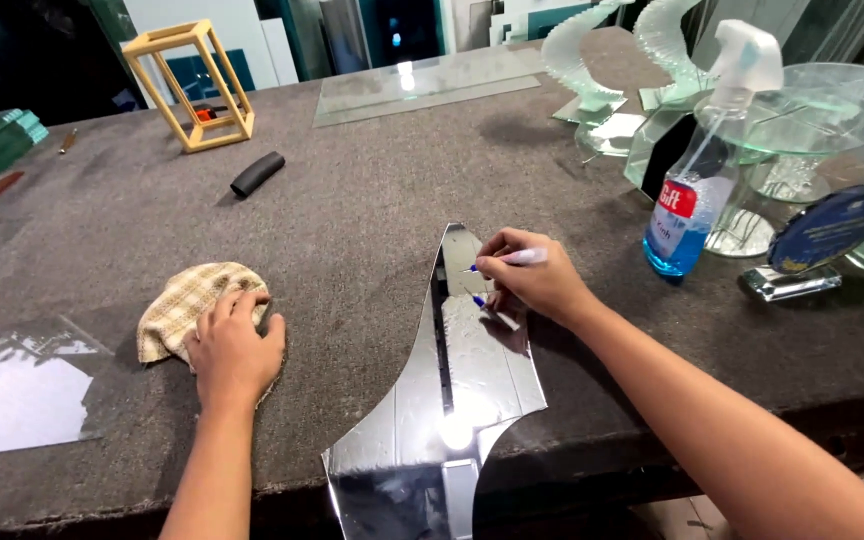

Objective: Cleaning a shaped glass piece with spray and a cloth, then marking it with a blue pen.

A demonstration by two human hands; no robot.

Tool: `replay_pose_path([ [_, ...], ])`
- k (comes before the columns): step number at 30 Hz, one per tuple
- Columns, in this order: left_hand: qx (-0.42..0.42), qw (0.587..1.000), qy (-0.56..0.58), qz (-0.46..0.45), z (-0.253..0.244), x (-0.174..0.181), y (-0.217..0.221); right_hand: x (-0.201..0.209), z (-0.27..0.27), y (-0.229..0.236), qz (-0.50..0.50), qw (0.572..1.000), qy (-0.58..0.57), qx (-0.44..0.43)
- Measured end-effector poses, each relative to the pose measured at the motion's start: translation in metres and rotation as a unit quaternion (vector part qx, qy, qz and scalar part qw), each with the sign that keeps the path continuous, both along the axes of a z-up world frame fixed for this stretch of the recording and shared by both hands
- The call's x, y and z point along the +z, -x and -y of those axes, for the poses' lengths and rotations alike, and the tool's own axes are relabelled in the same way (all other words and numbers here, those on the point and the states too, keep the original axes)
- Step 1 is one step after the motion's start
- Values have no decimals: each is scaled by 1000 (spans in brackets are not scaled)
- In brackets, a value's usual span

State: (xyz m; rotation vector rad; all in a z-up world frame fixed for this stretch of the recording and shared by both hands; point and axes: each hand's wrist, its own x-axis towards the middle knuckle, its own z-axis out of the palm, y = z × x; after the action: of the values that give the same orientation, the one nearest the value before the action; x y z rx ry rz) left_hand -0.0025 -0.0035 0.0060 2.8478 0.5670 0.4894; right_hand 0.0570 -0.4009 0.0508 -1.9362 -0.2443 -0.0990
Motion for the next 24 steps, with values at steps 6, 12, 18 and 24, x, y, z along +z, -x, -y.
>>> replay_pose_path([
  [6, -9, 1000, 18, 4, -4, -1, -3, 3, -12, -1, 18, 999, 20, -19],
  [12, -18, 999, 21, 18, -4, -2, -3, 0, -17, -10, 30, 999, 29, -14],
  [18, -23, 999, 22, 22, -5, -2, -3, -6, -16, -8, 30, 999, 11, 5],
  [24, -21, 999, 21, 26, -2, -1, -2, -4, -16, -9, 33, 999, 17, -8],
])
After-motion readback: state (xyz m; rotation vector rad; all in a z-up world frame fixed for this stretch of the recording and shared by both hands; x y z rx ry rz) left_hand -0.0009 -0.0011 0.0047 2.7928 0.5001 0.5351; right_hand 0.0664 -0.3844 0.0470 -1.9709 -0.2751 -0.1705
